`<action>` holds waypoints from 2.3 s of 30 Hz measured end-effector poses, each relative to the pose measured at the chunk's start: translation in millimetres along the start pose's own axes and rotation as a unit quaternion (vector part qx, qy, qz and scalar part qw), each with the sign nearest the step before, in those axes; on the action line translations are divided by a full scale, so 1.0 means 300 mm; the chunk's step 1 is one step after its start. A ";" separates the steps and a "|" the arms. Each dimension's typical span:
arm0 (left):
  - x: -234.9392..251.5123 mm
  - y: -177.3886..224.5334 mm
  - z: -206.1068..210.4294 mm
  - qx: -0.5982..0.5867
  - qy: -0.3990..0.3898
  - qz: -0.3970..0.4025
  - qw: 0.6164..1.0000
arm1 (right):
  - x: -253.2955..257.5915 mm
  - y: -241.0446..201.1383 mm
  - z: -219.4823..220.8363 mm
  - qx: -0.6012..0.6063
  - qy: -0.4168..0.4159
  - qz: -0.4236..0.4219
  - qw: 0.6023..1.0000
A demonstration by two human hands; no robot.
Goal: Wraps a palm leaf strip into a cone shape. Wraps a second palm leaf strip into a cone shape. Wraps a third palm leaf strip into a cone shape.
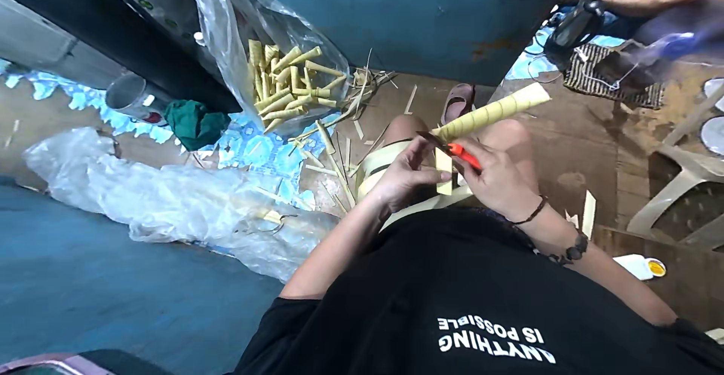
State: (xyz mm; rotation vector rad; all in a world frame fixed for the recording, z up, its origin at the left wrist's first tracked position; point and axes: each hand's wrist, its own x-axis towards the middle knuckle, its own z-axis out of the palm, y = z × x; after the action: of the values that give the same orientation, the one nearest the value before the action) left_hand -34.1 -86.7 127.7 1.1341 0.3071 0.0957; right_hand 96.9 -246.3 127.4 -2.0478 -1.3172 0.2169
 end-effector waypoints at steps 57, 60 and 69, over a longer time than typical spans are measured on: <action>-0.261 0.212 -0.083 0.637 0.045 0.150 0.755 | 0.028 -0.016 0.004 0.064 -0.117 -0.103 0.986; -0.259 0.263 -0.037 0.555 0.012 0.242 0.796 | 0.050 -0.076 0.009 0.083 -0.101 -0.116 0.985; -0.293 0.376 -0.359 0.509 0.448 0.373 0.633 | 0.018 -0.065 -0.328 -0.100 0.062 0.025 0.993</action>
State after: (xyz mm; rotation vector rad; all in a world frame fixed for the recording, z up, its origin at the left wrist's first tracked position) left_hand -140.0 35.1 204.8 2.2568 0.8165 1.4333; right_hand 132.0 -281.4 214.7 -2.2240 -1.2540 -0.0218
